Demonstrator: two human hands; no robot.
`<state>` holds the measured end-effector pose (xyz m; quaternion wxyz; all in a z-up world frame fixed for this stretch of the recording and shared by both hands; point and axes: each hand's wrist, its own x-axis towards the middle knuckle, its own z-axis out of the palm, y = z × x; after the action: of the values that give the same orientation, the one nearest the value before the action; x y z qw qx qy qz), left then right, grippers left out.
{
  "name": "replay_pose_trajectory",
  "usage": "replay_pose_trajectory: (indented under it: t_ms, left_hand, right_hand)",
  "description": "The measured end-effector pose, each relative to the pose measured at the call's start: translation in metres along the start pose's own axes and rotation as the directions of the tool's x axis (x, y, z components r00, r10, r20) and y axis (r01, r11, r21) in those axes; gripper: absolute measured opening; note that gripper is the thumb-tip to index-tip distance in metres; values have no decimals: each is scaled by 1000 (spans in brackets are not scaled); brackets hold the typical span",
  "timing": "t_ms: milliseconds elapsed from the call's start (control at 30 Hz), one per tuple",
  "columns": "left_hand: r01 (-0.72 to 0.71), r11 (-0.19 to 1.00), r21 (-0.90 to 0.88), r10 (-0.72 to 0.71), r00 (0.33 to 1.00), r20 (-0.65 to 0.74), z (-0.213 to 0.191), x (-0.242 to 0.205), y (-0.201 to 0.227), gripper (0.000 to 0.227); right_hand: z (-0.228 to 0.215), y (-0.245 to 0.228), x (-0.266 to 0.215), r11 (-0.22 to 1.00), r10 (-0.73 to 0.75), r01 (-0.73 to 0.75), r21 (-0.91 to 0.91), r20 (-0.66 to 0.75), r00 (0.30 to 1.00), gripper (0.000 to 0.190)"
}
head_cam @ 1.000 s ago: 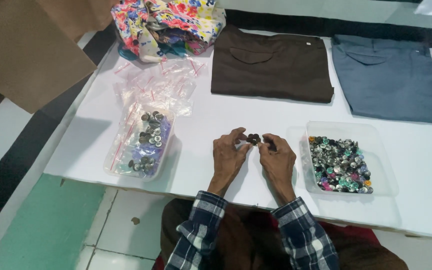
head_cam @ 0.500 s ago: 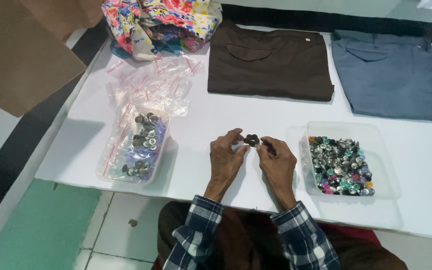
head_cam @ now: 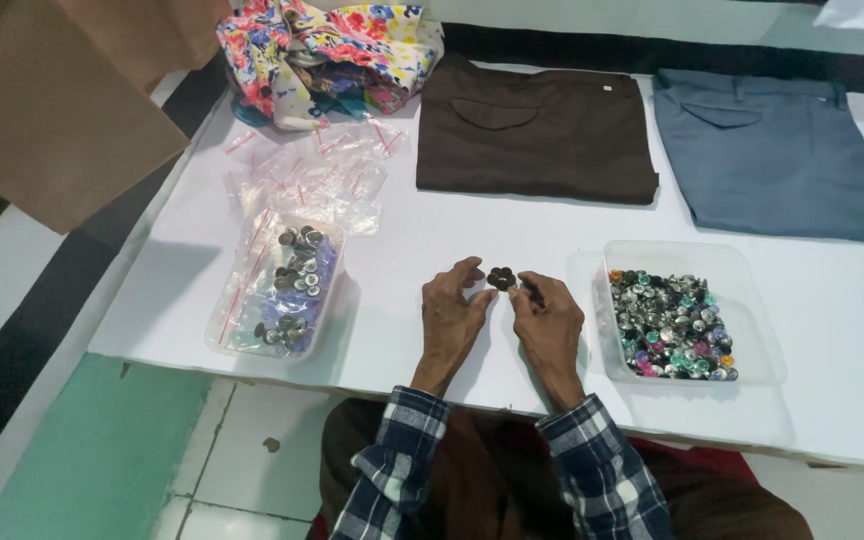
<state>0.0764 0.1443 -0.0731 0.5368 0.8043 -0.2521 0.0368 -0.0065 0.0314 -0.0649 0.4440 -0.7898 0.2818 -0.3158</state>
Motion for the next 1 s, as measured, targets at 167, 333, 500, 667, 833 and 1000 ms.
replay_pose_trajectory:
  t_ms: [167, 333, 500, 667, 833, 1000]
  left_hand:
    - [-72, 996, -60, 68, 995, -67, 2, -3, -3, 51]
    - [-170, 970, -174, 140, 975, -173, 7, -12, 22, 43]
    - [-460, 862, -214, 450, 888, -97, 23, -18, 100, 21]
    - [-471, 880, -68, 460, 804, 376, 89, 2, 127, 22]
    - [-543, 829, 133, 347, 687, 639, 144, 22, 114, 29]
    - [-579, 757, 303, 288, 711, 641, 159, 24, 98, 31]
  right_hand:
    - [-1, 2, -17, 977, -209, 210, 34, -23, 978, 24]
    - [-50, -54, -57, 918, -393, 395, 42, -42, 918, 21]
    - [-137, -63, -38, 857, -513, 486, -168, -208, 833, 11]
    - [-206, 0, 42, 812, -337, 368, -453, 152, 929, 13]
    - [-200, 40, 80, 682, 69, 298, -667, 465, 883, 24]
    - [-191, 78, 97, 588, 82, 417, -693, 564, 822, 17]
